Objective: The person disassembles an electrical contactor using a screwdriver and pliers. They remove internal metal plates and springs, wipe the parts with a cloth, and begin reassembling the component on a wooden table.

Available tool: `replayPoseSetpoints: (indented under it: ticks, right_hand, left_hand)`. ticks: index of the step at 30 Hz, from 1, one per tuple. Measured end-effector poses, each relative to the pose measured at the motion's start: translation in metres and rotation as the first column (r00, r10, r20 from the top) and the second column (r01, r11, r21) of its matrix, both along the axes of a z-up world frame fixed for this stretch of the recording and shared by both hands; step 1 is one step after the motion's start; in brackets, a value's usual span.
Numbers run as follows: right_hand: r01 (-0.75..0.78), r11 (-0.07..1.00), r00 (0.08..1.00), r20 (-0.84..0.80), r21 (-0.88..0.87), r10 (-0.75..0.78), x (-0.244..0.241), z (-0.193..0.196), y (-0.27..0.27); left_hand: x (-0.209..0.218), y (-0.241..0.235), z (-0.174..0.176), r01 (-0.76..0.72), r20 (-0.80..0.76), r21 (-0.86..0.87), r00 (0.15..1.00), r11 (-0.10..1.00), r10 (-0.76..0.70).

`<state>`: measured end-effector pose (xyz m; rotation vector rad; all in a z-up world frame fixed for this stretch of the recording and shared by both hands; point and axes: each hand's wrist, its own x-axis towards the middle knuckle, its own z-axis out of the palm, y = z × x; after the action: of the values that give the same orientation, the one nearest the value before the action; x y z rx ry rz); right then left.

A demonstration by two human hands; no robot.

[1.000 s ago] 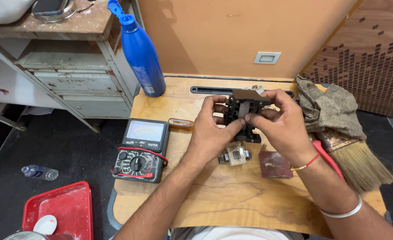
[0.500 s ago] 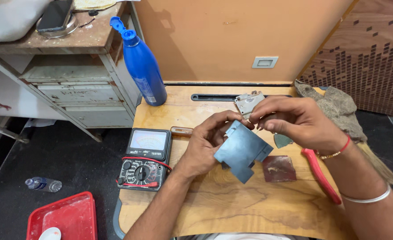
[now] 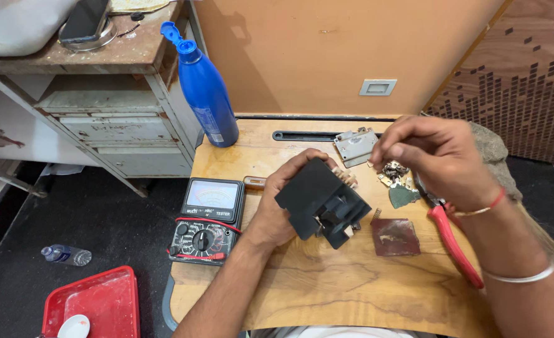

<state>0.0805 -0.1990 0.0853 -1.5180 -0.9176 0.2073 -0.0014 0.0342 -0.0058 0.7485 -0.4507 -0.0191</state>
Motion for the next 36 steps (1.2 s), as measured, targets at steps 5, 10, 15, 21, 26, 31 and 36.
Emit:
replayPoseSetpoints:
  ticks: [5, 10, 15, 21, 26, 31, 36]
  right_hand:
    - [-0.021, 0.982, 0.998, 0.061, -0.190, 0.033, -0.013, 0.010, -0.003]
    - [0.084, 0.971, 0.983, 0.177, -0.223, -0.044, -0.007, -0.008, 0.004]
    - [-0.030, 0.985, 0.977, -0.203, 0.172, 0.065, 0.000, -0.029, 0.009]
    - [0.194, 0.981, 0.964, -0.186, -0.010, -0.192, 0.006, -0.032, 0.001]
    - [0.331, 0.640, 0.935, 0.334, -0.694, -0.121, -0.004, -0.028, -0.023]
    - [0.247, 0.645, 0.753, 0.563, -0.723, 0.341, -0.010, -0.043, -0.032]
    - [0.340, 0.623, 0.715, 0.624, -0.704, 0.315, -0.008, -0.053, -0.034]
  left_hand:
    - [0.003, -0.004, -0.006, -0.043, 0.076, 0.097, 0.997, 0.994, 0.035]
    - [0.006, -0.007, -0.013, -0.051, 0.022, 0.169, 0.999, 0.984, 0.048]
    - [0.009, -0.007, -0.013, -0.029, -0.023, 0.102, 0.999, 0.994, 0.031]
    - [0.010, -0.003, -0.005, -0.093, -0.147, -0.042, 0.985, 0.995, 0.086]
    - [0.016, 0.001, 0.016, -0.367, -0.147, 0.204, 0.905, 0.908, 0.399]
    - [0.017, 0.006, 0.026, -0.497, -0.124, 0.473, 0.780, 0.727, 0.614]
    - [0.022, 0.013, 0.024, -0.536, -0.103, 0.516, 0.735, 0.668, 0.670]
